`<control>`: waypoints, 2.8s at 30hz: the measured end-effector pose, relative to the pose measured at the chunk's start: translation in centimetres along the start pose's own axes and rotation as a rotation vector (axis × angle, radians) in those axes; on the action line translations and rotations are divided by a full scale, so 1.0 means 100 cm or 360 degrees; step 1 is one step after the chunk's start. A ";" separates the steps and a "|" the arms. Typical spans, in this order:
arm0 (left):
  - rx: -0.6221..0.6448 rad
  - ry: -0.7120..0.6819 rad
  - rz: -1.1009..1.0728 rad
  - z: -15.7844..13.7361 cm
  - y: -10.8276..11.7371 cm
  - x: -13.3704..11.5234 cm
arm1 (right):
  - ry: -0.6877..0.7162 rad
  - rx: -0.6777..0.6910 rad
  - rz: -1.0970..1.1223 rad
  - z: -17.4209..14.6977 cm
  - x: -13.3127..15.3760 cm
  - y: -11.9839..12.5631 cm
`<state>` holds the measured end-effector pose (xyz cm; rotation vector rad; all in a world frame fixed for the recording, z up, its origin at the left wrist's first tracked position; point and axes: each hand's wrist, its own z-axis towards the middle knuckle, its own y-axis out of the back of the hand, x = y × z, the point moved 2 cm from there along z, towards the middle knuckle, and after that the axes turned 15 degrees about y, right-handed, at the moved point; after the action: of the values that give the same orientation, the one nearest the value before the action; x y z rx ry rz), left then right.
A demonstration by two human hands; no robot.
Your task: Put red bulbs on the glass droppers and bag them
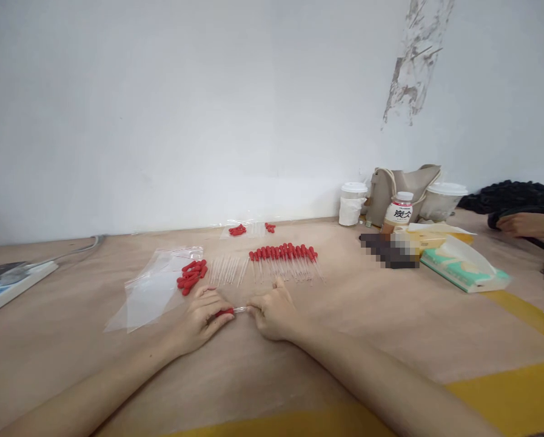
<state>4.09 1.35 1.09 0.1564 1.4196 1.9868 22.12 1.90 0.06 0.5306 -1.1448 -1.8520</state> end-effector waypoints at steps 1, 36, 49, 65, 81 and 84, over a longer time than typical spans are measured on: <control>0.0010 -0.0020 0.0000 0.000 0.000 0.000 | -0.0016 0.0007 0.0017 0.000 0.001 0.000; -0.0044 0.0406 -0.0083 -0.006 0.004 0.023 | -0.0810 -0.0288 -0.0369 -0.016 -0.055 0.027; -0.0037 0.0392 -0.0152 -0.006 0.006 0.019 | -0.1340 -0.0176 -0.0487 -0.019 -0.110 0.027; 0.0026 0.0350 -0.0155 -0.003 0.005 0.016 | -0.0725 -0.0097 -0.0396 0.022 -0.046 0.010; -0.0229 0.0924 0.0324 -0.008 0.043 0.080 | -0.1165 0.0148 -0.0180 0.098 -0.058 -0.027; -0.0294 0.0890 0.0396 -0.006 0.037 0.079 | -0.1202 0.0162 -0.0147 0.098 -0.061 -0.028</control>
<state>-3.87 4.81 1.88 -0.3493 1.5944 2.4824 17.07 12.50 1.85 -0.0963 -1.7261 -2.1504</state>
